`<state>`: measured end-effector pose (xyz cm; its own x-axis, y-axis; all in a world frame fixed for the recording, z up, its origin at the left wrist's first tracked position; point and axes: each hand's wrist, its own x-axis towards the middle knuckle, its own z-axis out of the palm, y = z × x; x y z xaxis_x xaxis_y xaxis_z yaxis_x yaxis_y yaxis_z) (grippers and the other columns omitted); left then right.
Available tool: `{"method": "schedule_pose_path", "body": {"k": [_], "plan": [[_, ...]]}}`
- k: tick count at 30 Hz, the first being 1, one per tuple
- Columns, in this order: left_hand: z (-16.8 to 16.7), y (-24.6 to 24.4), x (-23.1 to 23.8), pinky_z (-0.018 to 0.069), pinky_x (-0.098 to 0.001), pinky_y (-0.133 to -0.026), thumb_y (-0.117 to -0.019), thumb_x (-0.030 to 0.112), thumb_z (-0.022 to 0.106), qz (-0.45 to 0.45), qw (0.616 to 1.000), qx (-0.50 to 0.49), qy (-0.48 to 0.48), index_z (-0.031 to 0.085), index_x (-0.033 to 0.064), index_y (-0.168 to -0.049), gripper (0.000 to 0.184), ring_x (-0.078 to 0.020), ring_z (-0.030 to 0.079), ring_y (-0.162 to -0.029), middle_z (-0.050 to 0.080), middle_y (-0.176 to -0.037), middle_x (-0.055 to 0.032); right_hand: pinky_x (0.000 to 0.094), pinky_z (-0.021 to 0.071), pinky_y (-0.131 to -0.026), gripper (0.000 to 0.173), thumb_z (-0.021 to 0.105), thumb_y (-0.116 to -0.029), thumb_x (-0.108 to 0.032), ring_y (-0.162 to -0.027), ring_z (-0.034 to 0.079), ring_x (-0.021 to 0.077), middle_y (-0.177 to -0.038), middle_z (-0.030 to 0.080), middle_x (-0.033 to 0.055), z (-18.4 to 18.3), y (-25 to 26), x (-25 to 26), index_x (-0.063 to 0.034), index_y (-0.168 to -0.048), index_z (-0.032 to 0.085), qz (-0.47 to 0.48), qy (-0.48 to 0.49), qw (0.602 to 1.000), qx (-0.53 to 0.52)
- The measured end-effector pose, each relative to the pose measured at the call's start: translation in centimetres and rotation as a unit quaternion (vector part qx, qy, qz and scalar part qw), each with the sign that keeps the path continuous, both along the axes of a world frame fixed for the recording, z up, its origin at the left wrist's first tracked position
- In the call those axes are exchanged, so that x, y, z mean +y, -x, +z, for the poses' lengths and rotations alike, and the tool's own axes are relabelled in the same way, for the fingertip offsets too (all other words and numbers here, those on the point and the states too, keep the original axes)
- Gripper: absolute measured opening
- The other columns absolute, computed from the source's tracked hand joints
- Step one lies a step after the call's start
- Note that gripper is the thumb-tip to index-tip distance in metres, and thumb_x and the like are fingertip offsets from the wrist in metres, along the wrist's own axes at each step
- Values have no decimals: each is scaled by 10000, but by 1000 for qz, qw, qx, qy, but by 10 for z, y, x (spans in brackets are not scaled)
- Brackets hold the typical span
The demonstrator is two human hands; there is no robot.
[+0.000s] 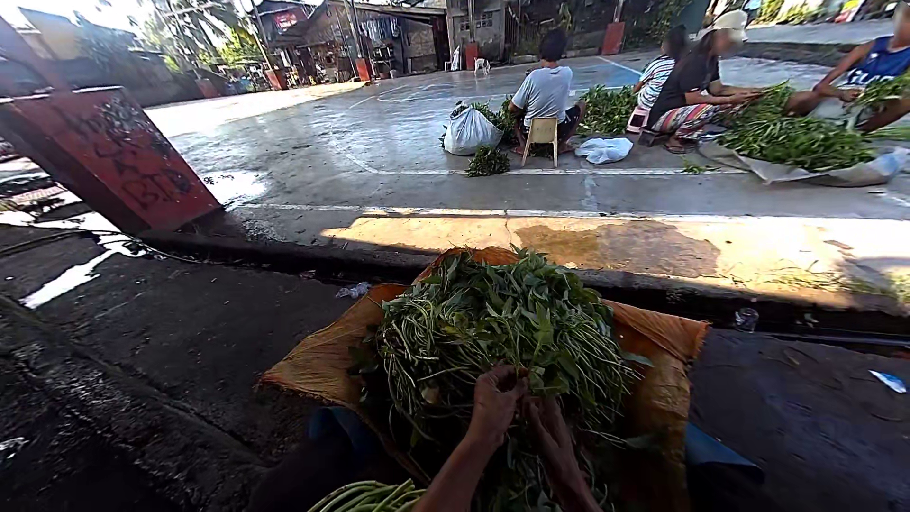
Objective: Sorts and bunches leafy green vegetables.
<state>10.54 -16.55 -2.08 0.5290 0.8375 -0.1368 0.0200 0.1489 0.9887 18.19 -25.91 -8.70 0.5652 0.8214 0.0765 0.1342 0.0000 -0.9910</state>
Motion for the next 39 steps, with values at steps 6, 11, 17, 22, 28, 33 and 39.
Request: {"method": "schedule_pose_path", "body": {"k": [6,11,17,22,28,33,39], "plan": [[-5,-4,-8,549,-270,-841,-962,-28,602,10,999,25,-32,680,-52,-1081,144,-105,658,-877,701,-962,-103,402,336,-1199,618,359,-1108,-345,-1452,405,271,-1596,341,256,47,7,50,9,-1596,224,-81,-12,976,203],[-13,2,-7,540,-269,-818,-988,-15,575,-11,999,33,-22,676,-47,-1082,141,-99,640,-846,685,-942,-88,316,513,-873,445,309,-1128,-262,-921,630,140,-986,649,126,40,23,45,55,-1186,616,-151,-11,960,236],[-24,-4,-23,516,-293,-877,-1021,5,535,21,998,66,2,679,-36,-1130,186,-131,629,-930,678,-1022,-113,358,456,-1050,518,384,-1077,-117,-1251,539,230,-1429,468,254,-7,25,32,58,-1539,227,-155,-11,961,230],[-26,-7,-22,496,-282,-809,-1021,-20,524,42,996,68,40,683,-29,-1088,172,-124,594,-851,651,-942,-93,470,533,-934,418,399,-1070,-138,-1075,660,298,-1195,635,252,-26,21,20,90,-1421,400,-104,88,990,21],[-18,5,-5,475,-295,-782,-1032,13,548,104,991,75,37,687,-17,-1086,152,-134,568,-817,638,-914,-85,665,310,-1121,603,546,-994,-111,-1370,467,467,-1452,497,301,-40,6,-29,35,-1537,327,139,465,849,-206],[5,7,7,467,-303,-743,-1039,46,558,67,995,78,2,691,14,-1128,164,-136,553,-787,639,-931,-82,746,250,-1111,988,793,-875,-327,-1444,305,557,-1604,272,325,-32,-18,-44,-95,-1638,211,132,406,869,-251],[7,1,-1,494,-314,-736,-1044,53,548,41,995,52,76,671,8,-1120,150,-153,571,-801,620,-943,-84,375,573,-702,436,624,-976,-157,-738,672,199,-982,719,107,6,-16,-17,-45,-1396,590,83,69,970,-218]]}}
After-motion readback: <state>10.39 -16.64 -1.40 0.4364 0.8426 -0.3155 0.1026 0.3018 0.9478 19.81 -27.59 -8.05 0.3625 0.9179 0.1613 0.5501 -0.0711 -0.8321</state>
